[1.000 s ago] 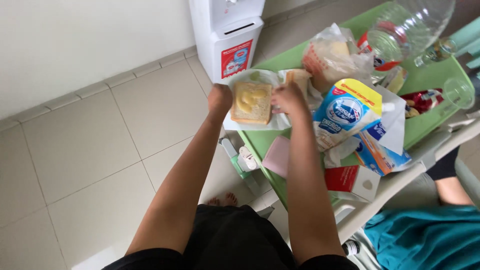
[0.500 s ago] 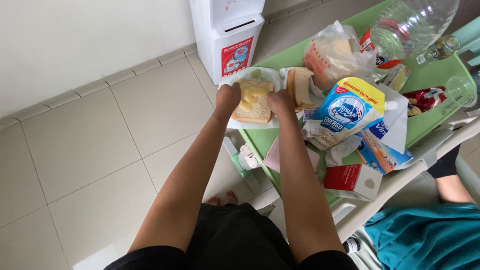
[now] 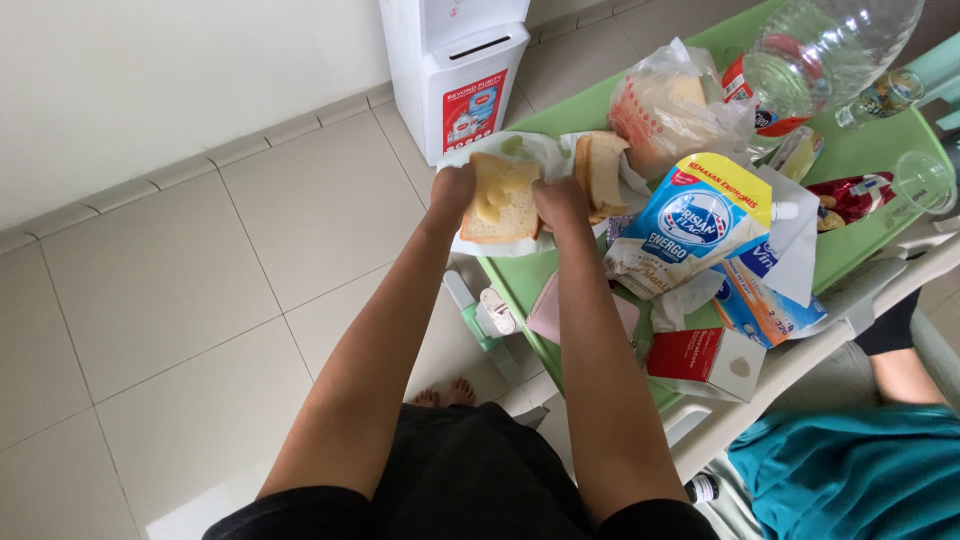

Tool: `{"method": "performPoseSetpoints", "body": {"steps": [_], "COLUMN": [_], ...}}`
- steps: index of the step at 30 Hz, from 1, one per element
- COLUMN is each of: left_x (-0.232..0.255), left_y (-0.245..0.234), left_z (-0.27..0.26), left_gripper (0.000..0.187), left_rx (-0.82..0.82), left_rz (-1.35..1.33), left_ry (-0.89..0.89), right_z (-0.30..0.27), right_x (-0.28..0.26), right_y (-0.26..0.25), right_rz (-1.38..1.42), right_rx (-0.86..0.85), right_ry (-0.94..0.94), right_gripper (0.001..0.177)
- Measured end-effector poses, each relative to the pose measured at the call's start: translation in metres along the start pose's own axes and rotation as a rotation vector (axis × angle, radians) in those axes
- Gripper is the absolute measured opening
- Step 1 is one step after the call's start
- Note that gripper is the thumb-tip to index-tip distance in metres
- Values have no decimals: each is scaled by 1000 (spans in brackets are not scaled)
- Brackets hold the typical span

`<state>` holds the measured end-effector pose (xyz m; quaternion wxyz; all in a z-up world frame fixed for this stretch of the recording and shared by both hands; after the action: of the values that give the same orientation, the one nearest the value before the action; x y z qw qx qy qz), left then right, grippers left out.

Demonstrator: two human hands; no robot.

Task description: Preparing a bread sandwich with condensed milk on a small green tray.

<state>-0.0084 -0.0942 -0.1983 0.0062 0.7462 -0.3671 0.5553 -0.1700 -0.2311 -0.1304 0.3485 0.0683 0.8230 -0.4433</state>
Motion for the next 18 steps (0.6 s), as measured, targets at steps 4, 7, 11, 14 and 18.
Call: {"method": "performPoseSetpoints", "body": {"steps": [4,7,11,14,18], "left_x": [6,3,-1,9,27], "left_y": [4,9,13,4,-14], "left_z": [-6,-1,10,0,-19], "left_gripper": [46,40,36,36,39], "left_rx": [14,-4,-124,-222,-240], "left_rz": [-97,-157,-396,-526,-548], "left_ry": [90,174,166,106,81], "right_z": [-14,-17,-26,-17,22], "right_x": [-4,-3,-14,-7,21], "right_y": [-3,-5,-14,-11,1], "right_rz": [141,171,242,270,254], "right_rx": [-27,-53,-111,-122,-80], "right_ry": [69,86,170,232,195], "right_gripper": [35,36,42,46,50]}}
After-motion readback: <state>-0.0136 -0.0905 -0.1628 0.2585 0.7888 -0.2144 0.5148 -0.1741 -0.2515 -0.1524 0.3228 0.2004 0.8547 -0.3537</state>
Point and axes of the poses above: each hand's wrist, its own z-axis towards the middle knuckle, its own y-axis out of the palm, x = y × z, the point moved 4 cm from there along z, towards the middle knuckle, and after that the axes turned 6 degrees about y, right-handed, at the moved point
